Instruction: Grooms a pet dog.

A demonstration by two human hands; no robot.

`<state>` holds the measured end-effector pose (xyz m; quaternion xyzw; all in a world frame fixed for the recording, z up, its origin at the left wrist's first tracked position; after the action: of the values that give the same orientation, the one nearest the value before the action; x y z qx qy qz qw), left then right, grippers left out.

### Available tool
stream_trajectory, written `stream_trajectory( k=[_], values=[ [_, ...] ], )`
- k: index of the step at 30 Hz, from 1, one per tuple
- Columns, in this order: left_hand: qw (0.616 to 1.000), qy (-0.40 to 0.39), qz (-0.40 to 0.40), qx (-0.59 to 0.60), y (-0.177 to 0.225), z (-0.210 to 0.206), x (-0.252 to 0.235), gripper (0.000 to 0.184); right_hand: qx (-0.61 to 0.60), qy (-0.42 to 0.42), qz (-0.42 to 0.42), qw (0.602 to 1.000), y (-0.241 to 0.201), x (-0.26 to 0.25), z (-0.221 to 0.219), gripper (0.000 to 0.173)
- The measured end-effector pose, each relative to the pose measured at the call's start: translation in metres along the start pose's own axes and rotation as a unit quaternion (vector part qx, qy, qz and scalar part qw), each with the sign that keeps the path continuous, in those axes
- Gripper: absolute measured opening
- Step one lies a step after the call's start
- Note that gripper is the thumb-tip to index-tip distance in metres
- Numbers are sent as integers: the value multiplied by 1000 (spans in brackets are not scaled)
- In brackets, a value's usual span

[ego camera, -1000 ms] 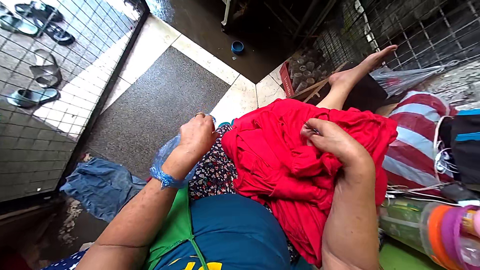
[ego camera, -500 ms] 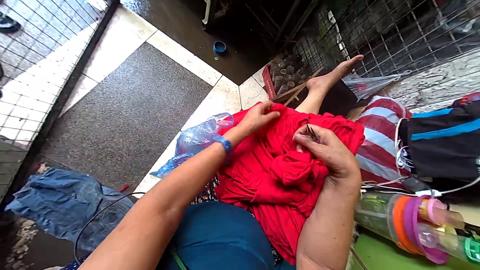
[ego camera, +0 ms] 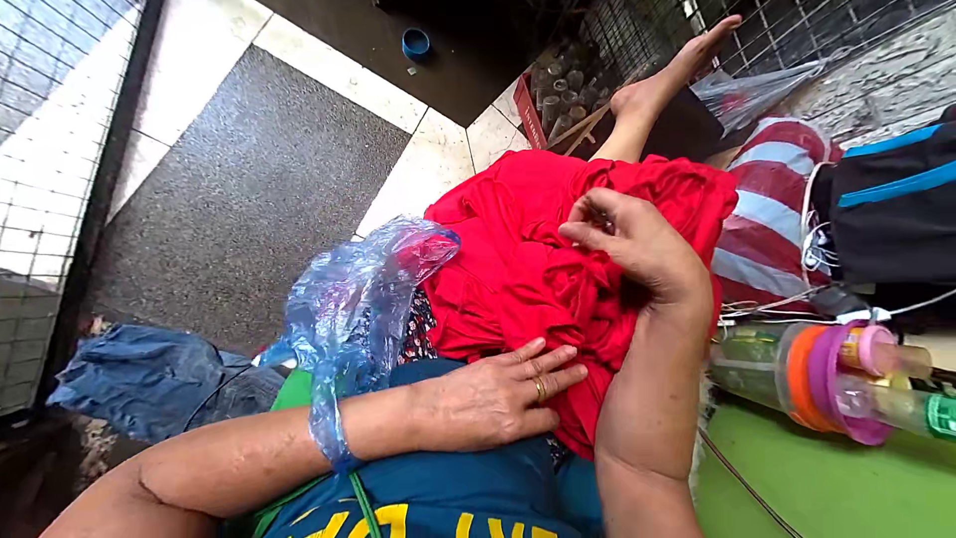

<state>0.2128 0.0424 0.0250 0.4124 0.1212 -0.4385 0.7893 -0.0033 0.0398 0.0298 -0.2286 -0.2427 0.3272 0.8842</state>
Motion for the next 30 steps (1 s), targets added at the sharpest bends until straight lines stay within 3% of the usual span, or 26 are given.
stream_trajectory(
  k=[3, 9, 12, 16, 19, 24, 26, 30],
  values=[
    [1000, -19, -9, 4, 1, -8, -4, 23, 24, 37, 9, 999, -6, 5, -3, 25],
    [998, -44, -12, 38, 1, -19, -3, 22, -52, 125, 155, 979, -37, 35, 5, 16],
    [997, -59, 17, 44, -10, -22, -2, 20, -47, 89, 185, 978, -60, 56, -7, 13],
    [996, -46, 4, 71, -5, -15, 2, 20, -2, 32, 194, 980, -59, 77, -31, 25],
    [995, 12, 25, 93, -4, 13, 13, 21, 3, 57, 191, 980, -51, 94, -39, 19],
    [972, 165, 168, -10, -45, 63, 47, 15, -50, 89, 159, 982, -34, 106, -47, 15],
    [970, 152, 184, -45, -51, 62, 48, 25, -63, 99, 154, 981, -34, 106, -47, 13],
    [968, 155, 184, -74, -53, 56, 50, 14, -48, 113, 150, 981, -37, 104, -47, 11]
  ],
)
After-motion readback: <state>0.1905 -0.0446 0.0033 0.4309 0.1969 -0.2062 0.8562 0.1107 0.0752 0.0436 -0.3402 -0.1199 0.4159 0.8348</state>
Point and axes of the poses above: each hand's wrist, its own x-axis away from the middle knuckle, its own z-axis out of the back of the hand, y = z × x, the point moved 10 cm from there along -x, towards the middle knuckle, and after that the axes turned 5 degrees about -z, right-handed, at the moved point
